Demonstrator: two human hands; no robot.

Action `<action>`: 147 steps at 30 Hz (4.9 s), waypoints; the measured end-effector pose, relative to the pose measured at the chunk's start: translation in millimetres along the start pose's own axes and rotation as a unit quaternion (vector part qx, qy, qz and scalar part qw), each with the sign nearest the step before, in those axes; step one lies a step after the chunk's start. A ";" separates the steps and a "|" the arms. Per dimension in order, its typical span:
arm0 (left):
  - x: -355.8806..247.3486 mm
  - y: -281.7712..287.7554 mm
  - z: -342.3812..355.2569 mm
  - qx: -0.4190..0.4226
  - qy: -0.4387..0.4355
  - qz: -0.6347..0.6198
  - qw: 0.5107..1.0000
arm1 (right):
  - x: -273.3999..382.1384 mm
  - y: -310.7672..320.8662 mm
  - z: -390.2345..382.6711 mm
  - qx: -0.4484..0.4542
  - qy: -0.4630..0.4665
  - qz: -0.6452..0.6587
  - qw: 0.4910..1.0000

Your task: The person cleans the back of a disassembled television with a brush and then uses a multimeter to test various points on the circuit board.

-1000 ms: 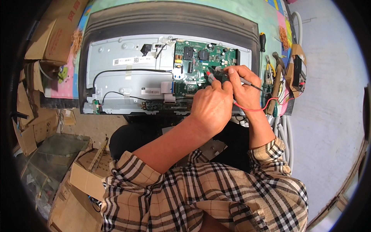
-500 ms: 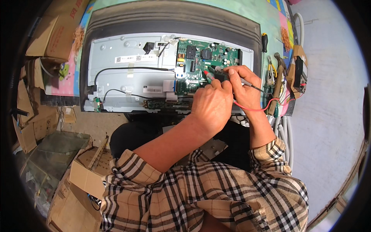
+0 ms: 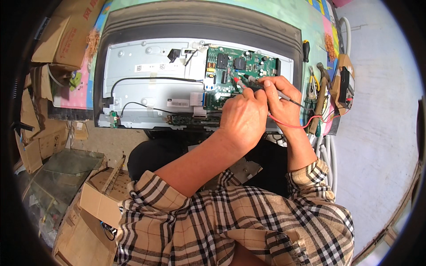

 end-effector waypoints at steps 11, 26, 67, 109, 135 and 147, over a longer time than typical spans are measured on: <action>7.7 1.0 5.8 0.023 0.015 -0.016 0.999 | 4.7 -5.1 15.2 -0.004 0.023 0.004 1.000; 9.9 3.2 10.3 0.027 0.019 -0.032 0.999 | 14.2 -5.6 29.9 -0.017 0.046 -0.005 0.999; 1.8 -3.4 10.2 0.070 0.038 -0.038 0.996 | 10.6 -1.6 33.5 -0.020 0.075 -0.084 0.993; 1.6 9.9 4.6 0.015 0.026 -0.026 0.999 | 16.3 -1.6 33.0 -0.008 0.031 -0.003 0.999; 11.2 23.2 7.9 -0.042 0.025 -0.035 0.998 | 17.7 3.1 31.6 -0.051 0.040 -0.003 0.998; -9.8 33.5 -1.9 -0.130 -0.054 -0.050 0.989 | 7.6 7.5 25.7 -0.066 0.043 0.034 0.996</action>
Point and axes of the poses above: each hand's wrist, its own z-axis towards the middle knuckle, its own y-axis out of the back of the hand, x = y × z, the point moved 7 cm from there along z, towards the middle knuckle, and after that the axes turned 11 degrees about x, right-handed, at the moved point
